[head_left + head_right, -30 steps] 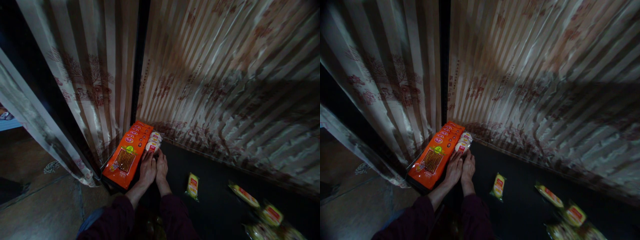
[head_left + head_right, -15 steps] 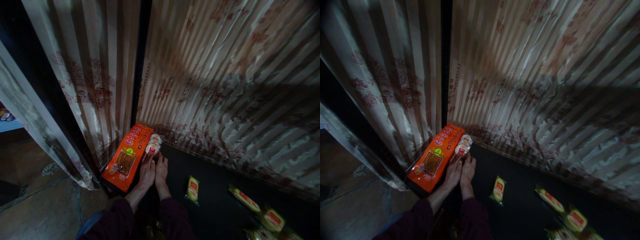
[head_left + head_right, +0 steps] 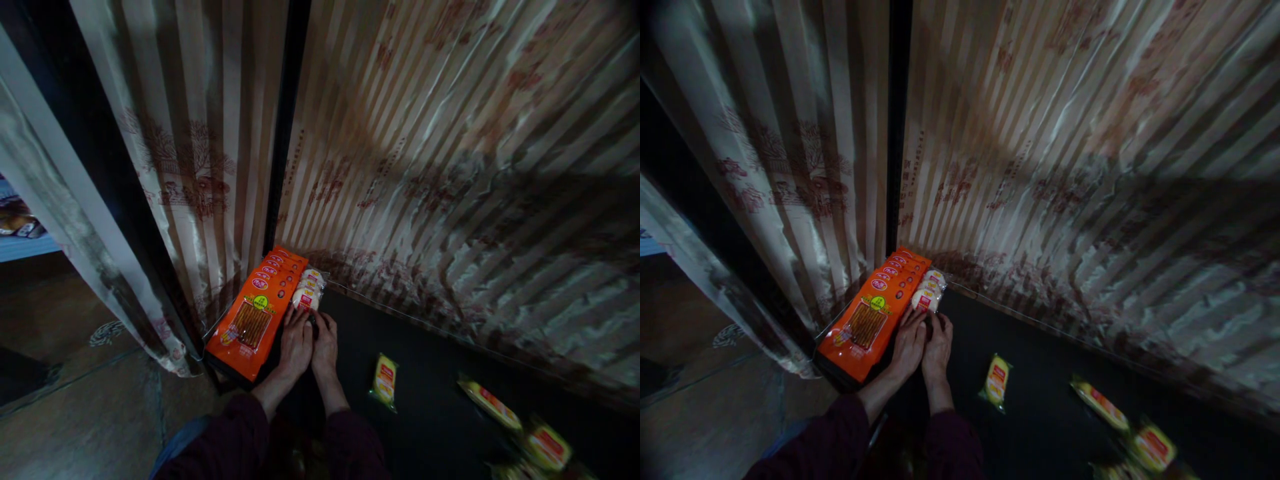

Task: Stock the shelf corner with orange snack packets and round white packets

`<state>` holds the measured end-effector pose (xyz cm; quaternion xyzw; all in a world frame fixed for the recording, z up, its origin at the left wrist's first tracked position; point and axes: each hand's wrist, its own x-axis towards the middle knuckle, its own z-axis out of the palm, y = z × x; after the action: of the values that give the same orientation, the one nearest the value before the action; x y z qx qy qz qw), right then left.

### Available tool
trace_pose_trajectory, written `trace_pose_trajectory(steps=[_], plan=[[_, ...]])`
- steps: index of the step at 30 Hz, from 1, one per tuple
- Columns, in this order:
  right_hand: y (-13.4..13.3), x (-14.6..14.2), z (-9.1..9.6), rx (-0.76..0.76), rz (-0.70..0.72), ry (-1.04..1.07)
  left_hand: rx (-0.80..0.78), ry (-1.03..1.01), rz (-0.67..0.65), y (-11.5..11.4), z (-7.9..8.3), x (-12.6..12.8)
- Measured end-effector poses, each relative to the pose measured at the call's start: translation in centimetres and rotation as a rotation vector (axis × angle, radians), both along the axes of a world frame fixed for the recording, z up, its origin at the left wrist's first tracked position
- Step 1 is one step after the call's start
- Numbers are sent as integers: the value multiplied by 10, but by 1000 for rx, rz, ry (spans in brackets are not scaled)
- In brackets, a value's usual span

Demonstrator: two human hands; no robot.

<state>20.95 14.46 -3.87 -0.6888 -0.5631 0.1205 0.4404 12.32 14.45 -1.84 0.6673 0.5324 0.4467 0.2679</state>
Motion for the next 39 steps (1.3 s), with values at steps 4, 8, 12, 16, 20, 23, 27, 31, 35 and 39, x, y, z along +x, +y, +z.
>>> trace_pose_trajectory(steps=[4,8,12,16,20,23,27,31,35,39], plan=[[-6,0,-2,35,-42,31,55,-3,4,-2,1,-2],[-19,-5,4,40,-87,42,121,0,19,-9,6,-3],[-37,-9,11,15,-104,40,140,35,-2,-21,12,-4],[-55,-11,13,15,-77,32,111,74,-43,-37,12,-7],[-70,-15,13,-8,-60,6,44,99,-65,-53,12,-13],[-81,-22,16,-53,-73,-22,9,113,-83,-64,12,-21],[-96,-32,21,-114,-52,-56,-4,155,-108,-76,11,-32],[-113,-38,21,-140,21,-101,4,204,-142,-92,5,-42],[-135,-44,16,-142,44,-188,30,232,-183,-115,-2,-52],[-157,-50,16,-141,73,-261,53,261,-201,-139,-5,-62]])
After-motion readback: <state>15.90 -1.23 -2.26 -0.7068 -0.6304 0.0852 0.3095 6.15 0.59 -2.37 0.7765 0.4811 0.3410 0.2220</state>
